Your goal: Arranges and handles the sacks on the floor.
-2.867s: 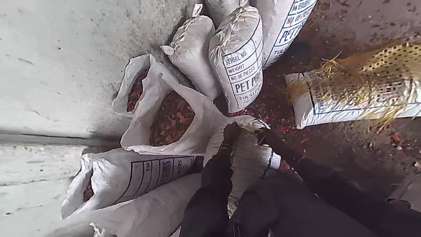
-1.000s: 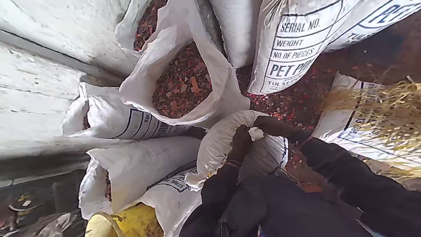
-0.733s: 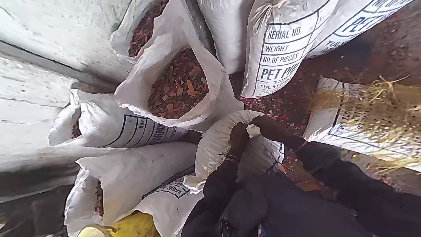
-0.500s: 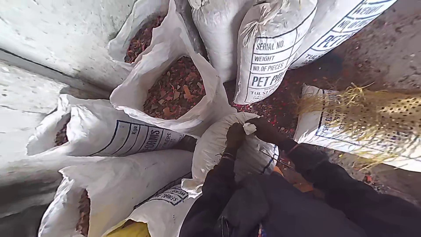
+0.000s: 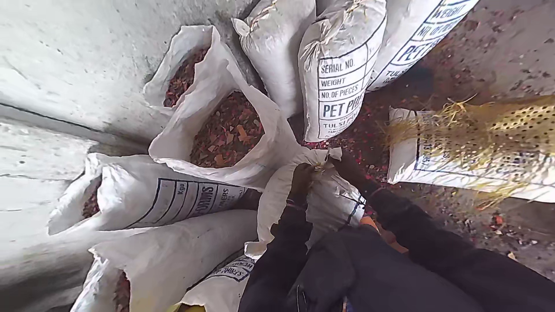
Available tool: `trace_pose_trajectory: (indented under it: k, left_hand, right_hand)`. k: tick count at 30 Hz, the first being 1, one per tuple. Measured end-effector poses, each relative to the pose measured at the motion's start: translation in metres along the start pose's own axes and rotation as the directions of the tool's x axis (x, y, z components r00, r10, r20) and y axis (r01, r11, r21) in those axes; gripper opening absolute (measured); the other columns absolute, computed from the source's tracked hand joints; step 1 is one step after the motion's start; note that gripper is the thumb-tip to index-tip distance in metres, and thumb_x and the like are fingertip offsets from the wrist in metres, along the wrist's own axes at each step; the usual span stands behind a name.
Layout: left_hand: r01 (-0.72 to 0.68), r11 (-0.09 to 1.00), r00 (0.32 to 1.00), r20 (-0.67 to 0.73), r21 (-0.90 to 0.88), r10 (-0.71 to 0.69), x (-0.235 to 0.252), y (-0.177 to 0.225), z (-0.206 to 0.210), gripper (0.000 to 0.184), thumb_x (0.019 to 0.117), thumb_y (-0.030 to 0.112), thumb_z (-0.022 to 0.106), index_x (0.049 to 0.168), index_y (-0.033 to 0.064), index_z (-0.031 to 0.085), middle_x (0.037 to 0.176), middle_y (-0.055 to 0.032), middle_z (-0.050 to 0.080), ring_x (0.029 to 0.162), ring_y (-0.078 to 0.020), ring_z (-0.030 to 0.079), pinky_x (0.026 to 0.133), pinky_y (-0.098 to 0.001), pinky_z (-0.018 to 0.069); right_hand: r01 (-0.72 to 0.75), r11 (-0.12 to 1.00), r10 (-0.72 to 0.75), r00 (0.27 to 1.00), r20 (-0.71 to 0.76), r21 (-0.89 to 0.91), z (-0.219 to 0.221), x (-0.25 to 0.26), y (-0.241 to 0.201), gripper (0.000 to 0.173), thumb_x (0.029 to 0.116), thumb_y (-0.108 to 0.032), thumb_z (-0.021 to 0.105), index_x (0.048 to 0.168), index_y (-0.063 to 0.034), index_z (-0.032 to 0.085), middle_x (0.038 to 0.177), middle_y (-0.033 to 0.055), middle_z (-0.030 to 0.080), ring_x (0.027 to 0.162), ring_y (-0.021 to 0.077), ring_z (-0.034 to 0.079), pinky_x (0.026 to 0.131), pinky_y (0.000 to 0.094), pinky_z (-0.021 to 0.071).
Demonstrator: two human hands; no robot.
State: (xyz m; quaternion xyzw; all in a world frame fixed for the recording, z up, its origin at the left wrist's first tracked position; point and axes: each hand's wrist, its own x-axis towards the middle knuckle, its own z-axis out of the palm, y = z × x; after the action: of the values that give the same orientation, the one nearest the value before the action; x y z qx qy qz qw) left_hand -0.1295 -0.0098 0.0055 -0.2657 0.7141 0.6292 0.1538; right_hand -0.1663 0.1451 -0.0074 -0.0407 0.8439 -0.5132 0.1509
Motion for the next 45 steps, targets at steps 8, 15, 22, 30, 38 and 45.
trace_pose_trajectory:
  k: [8,15,22,30,38,45]
  left_hand:
    - [-0.005,0.336,0.987,0.060,0.942,-0.152,-0.067,0.002,-0.020,0.039,0.1090,0.018,0.041,0.128,-0.0085,0.062,0.137,-0.0293,0.058,0.134,-0.0443,0.050,0.110,-0.0630,0.0343]
    - [-0.437,0.650,0.899,0.311,0.622,0.307,-0.072,-0.029,-0.031,0.024,0.0977,0.001,0.055,0.103,-0.0176,0.069,0.122,-0.0358,0.064,0.124,-0.0489,0.057,0.112,-0.0545,0.0387]
    - [-0.541,0.837,0.818,0.281,0.080,0.502,-0.027,-0.004,0.031,0.023,0.1006,0.000,0.049,0.100,-0.0139,0.067,0.096,-0.0143,0.069,0.092,-0.0143,0.064,0.089,-0.0323,0.0525]
    - [-0.535,0.845,0.828,0.200,0.004,0.523,-0.073,-0.037,-0.003,0.029,0.0982,0.006,0.042,0.071,0.0078,0.051,0.063,0.0129,0.041,0.060,0.0061,0.041,0.062,-0.0152,0.0379]
    - [-0.483,0.870,0.852,0.283,0.100,0.441,-0.084,-0.048,-0.020,0.029,0.0997,0.006,0.044,0.072,0.0011,0.052,0.062,0.0077,0.040,0.059,0.0008,0.040,0.061,-0.0192,0.0376]
    - [-0.572,0.807,0.799,0.122,-0.148,0.589,-0.082,-0.065,-0.022,0.026,0.0996,0.007,0.041,0.084,-0.0018,0.060,0.065,0.0131,0.049,0.064,0.0075,0.049,0.068,-0.0141,0.0436]
  right_hand:
    - [-0.132,0.961,0.152,0.986,0.066,-0.242,0.005,0.049,0.005,0.046,0.1072,-0.030,0.052,0.112,0.0135,0.065,0.113,0.0366,0.064,0.113,0.0540,0.061,0.094,0.0695,0.0419]
    - [-0.082,0.948,0.095,0.995,0.028,-0.307,0.025,0.068,0.017,0.045,0.1057,-0.034,0.054,0.116,0.0070,0.069,0.130,0.0319,0.061,0.129,0.0513,0.051,0.102,0.0693,0.0368]
    - [-0.122,0.925,0.135,0.991,0.011,-0.360,0.025,0.060,0.009,0.047,0.1066,-0.035,0.052,0.113,0.0087,0.068,0.121,0.0314,0.064,0.122,0.0483,0.058,0.098,0.0648,0.0444]
    - [-0.089,0.931,0.106,0.994,0.030,-0.354,0.030,0.049,0.015,0.049,0.1069,-0.036,0.051,0.111,0.0099,0.068,0.120,0.0337,0.063,0.121,0.0516,0.057,0.097,0.0682,0.0429]
    - [-0.147,0.916,0.177,0.983,0.045,-0.374,0.029,0.050,0.007,0.047,0.1076,-0.035,0.050,0.111,0.0083,0.068,0.120,0.0314,0.064,0.122,0.0490,0.057,0.096,0.0662,0.0435]
    - [-0.115,0.930,0.135,0.990,0.034,-0.349,0.027,0.053,0.011,0.048,0.1075,-0.035,0.050,0.114,0.0093,0.067,0.115,0.0340,0.065,0.116,0.0521,0.059,0.095,0.0688,0.0432]
